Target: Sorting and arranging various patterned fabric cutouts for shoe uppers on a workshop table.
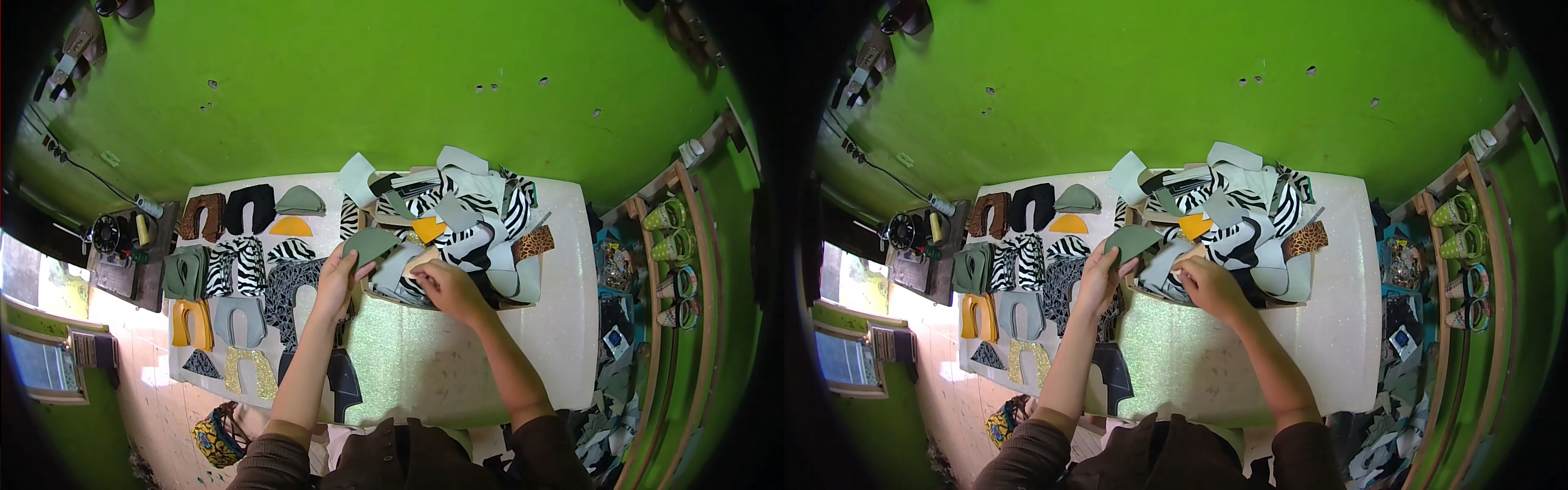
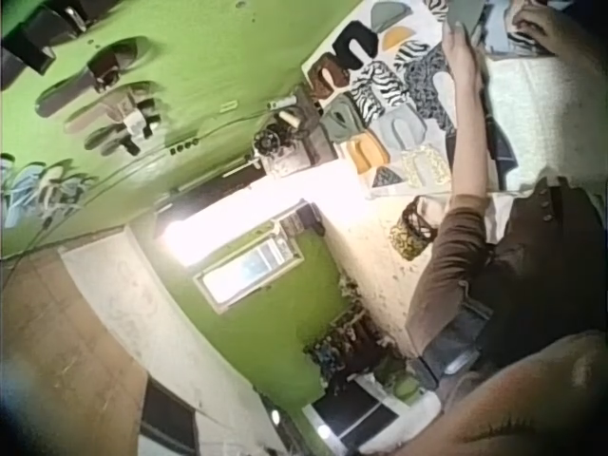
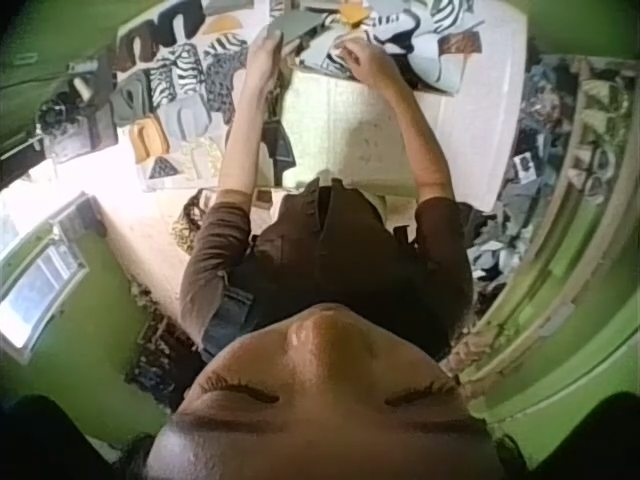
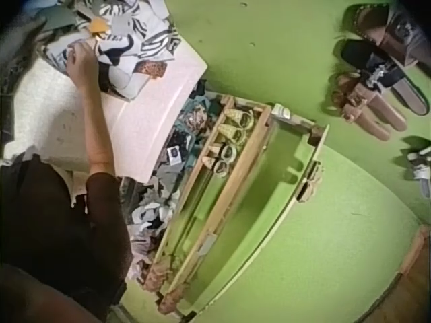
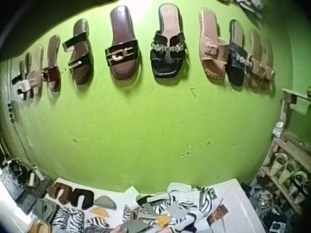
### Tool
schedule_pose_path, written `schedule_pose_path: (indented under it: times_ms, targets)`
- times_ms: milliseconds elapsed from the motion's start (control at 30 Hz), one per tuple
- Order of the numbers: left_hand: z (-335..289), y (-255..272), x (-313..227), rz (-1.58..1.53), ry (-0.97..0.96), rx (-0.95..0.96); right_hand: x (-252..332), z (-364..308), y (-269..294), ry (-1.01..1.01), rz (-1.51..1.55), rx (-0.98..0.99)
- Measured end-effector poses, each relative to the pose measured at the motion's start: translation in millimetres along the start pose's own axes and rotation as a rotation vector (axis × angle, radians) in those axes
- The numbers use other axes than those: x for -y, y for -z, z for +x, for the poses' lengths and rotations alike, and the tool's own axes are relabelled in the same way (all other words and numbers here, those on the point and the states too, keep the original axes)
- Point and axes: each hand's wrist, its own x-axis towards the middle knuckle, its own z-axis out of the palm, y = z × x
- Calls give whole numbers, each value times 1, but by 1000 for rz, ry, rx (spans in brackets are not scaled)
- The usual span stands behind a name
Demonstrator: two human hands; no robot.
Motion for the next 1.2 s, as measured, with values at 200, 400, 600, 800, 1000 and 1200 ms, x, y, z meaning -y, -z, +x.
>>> schedule_pose_path:
  times_ms: [200, 400, 600, 800, 1000, 1200]
  targets:
    - [0, -4, -6, -13, -29, -5, -2, -13, -16, -18, -36, 39]
    - [3, -1, -4, -86, -30, -54, -10, 29, -16, 105, -313, -302]
    - [8, -3, -6, -200, 5, -123, -26, 92, -37, 6, -555, -504]
    - [12, -6, -10, -171, -39, -122, -52, 103, -45, -74, -736, -388]
    - [13, -3, -3, -138, -91, -129, -17, 82, -29, -266, 41, -554]
    - [13, -30, 18, 58, -153, -68, 15, 44, -36, -166, 53, -675]
